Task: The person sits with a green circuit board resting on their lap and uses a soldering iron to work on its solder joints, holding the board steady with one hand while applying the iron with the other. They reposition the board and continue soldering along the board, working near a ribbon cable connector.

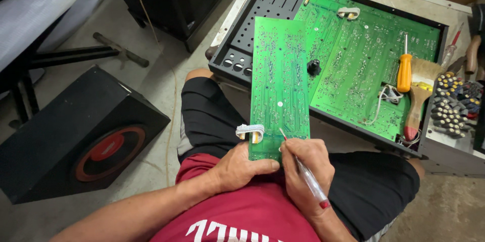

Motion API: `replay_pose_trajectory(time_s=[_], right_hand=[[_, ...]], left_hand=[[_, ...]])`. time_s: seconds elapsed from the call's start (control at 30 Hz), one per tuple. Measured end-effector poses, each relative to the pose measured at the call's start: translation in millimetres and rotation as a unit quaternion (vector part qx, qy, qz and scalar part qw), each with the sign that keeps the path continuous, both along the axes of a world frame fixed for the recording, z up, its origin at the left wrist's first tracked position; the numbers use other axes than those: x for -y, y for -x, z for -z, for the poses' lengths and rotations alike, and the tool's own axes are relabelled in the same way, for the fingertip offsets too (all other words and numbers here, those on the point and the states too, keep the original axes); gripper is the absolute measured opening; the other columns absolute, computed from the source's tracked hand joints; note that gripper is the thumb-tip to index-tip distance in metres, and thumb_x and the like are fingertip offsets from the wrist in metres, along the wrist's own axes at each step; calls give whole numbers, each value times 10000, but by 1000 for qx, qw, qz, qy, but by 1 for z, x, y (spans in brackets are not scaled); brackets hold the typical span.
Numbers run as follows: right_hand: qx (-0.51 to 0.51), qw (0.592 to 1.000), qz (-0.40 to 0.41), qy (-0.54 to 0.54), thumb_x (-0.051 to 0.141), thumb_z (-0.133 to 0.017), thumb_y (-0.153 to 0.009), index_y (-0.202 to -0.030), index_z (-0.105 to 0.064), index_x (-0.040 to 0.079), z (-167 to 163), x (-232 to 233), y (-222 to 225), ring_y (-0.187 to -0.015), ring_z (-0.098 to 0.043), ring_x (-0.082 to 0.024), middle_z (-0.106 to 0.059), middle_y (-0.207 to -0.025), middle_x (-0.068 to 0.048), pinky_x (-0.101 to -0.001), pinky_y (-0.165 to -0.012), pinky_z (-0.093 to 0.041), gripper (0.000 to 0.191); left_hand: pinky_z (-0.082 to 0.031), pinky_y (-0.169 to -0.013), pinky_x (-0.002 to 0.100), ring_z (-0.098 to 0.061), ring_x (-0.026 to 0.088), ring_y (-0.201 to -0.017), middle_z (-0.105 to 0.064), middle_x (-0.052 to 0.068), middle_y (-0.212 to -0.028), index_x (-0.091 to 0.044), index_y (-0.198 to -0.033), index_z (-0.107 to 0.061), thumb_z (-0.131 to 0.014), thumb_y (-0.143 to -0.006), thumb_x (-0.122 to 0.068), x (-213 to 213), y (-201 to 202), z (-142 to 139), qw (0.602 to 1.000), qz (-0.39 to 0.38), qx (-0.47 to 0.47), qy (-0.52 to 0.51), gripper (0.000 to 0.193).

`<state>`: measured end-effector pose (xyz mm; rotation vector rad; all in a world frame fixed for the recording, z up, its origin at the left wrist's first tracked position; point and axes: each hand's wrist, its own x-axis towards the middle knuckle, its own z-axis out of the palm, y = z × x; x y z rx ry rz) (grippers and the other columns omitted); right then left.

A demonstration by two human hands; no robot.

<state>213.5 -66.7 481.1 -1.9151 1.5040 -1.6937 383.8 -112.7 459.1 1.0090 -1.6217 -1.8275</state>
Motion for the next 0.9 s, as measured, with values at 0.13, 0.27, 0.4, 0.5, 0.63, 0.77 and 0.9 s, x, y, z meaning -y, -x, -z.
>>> replay_pose_trajectory(time_s=[0.13,0.27,0.4,0.5,0.63,0.77,0.9], right_hand=[[5,1000,16,-25,-56,-771,-829,-952,-643,54,32,-12,26,-861,-687,-250,-702,-913,-77,-391,-865,-552,209],[-36,999,11,-22,-15,-759,-807,-956,-633,79,73,-50,68,-909,-700,-246,-700,-907,-64,-479,-1079,-510,216],[-28,999,16,-31,4,-784,-819,-943,-633,88,111,-61,107,-862,-712,-212,-695,-881,-42,-484,-1113,-508,212],[-51,998,17,-22,7,-794,-794,-918,-647,92,128,-39,116,-832,-703,-214,-689,-864,-44,-502,-1098,-499,211],[-53,998,12,-19,8,-801,-784,-909,-653,93,136,-8,109,-824,-693,-208,-675,-846,-41,-506,-1096,-499,212],[-65,998,5,-14,1,-799,-779,-916,-658,90,126,-11,101,-828,-693,-219,-676,-842,-43,-509,-1092,-494,216],[-82,997,5,-5,-10,-794,-793,-919,-657,84,113,1,52,-832,-694,-228,-689,-843,-47,-511,-1080,-491,209]], left_hand=[[-543,-851,297,-652,115,-921,-722,35,-1008,-40,-1168,-695,-707,-898,-160,-21,25,28,998,-3,-44,-38,295],[-553,-862,294,-661,109,-935,-722,25,-1021,-34,-1172,-685,-701,-899,-152,-54,63,67,998,-7,-57,-10,297],[-552,-868,283,-668,99,-938,-729,14,-1022,-39,-1181,-683,-683,-902,-158,-66,103,103,998,-1,-55,-2,303],[-551,-846,285,-651,101,-913,-710,25,-993,-33,-1155,-677,-679,-930,-171,-43,112,119,997,3,-71,-16,264],[-554,-822,290,-646,103,-888,-708,32,-966,-30,-1140,-680,-677,-935,-178,-14,106,124,998,4,-59,-20,253],[-555,-847,294,-663,106,-914,-723,30,-1000,-42,-1178,-678,-677,-944,-192,-16,97,117,998,9,-57,8,278],[-560,-854,302,-690,116,-928,-743,37,-1017,-44,-1183,-687,-687,-945,-202,-7,48,98,998,20,-32,52,287]])
